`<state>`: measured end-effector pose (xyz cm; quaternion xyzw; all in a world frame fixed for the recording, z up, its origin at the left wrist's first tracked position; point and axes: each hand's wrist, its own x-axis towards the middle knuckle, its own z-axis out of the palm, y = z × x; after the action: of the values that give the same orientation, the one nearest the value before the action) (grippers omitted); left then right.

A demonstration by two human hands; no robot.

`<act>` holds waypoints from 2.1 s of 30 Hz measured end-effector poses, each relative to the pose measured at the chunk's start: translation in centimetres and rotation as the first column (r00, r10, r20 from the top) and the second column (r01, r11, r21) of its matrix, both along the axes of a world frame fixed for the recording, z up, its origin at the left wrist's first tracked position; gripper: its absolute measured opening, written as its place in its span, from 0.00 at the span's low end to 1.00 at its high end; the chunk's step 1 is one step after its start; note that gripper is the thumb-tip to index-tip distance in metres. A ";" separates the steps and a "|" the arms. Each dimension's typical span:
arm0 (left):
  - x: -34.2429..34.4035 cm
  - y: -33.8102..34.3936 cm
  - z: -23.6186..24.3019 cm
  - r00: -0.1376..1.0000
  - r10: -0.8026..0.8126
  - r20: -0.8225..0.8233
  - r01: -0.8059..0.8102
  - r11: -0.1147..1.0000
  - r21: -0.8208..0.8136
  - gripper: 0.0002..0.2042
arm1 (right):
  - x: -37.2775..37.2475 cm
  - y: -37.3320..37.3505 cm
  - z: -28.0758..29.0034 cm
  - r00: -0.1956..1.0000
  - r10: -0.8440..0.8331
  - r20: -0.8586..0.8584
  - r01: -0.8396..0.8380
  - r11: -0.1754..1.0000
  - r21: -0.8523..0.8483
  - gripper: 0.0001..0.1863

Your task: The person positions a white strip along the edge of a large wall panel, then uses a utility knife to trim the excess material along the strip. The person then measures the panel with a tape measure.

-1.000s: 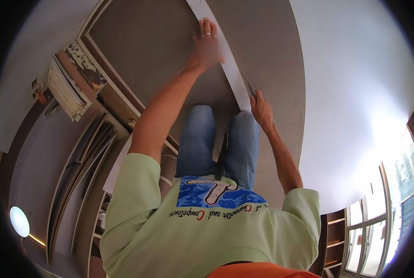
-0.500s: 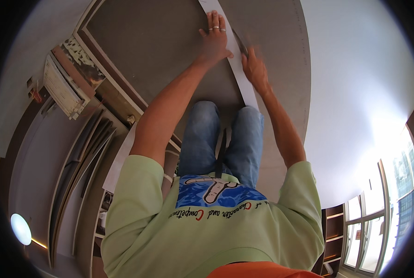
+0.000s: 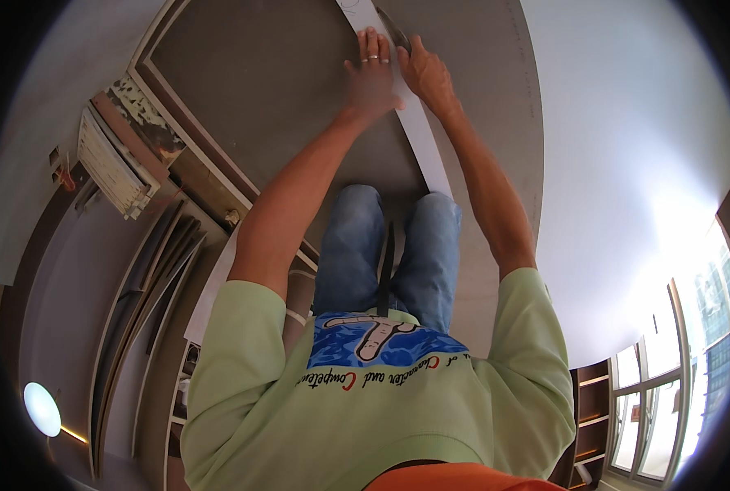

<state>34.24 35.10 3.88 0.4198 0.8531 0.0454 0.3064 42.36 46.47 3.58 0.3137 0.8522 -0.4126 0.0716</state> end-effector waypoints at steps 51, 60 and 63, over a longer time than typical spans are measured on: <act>0.6 -1.0 0.8 0.998 -0.024 -0.051 0.023 0.999 -0.028 0.68 | 30.4 -8.0 2.2 0.890 0.093 0.446 0.007 0.976 -0.218 0.22; 1.9 -2.6 -0.6 0.988 -0.018 -0.155 0.021 1.000 0.017 0.60 | 24.3 5.7 -2.8 0.933 -0.359 -0.015 0.343 0.877 0.337 0.20; 4.6 -3.2 -5.5 0.913 0.035 -0.406 0.029 0.988 0.152 0.51 | 22.0 12.2 -6.0 0.950 -0.269 -0.160 0.313 0.840 0.444 0.15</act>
<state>38.87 31.89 -1.58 0.4412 0.8927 0.0236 0.0884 64.36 58.72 -2.46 0.4284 0.8705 -0.2169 -0.1079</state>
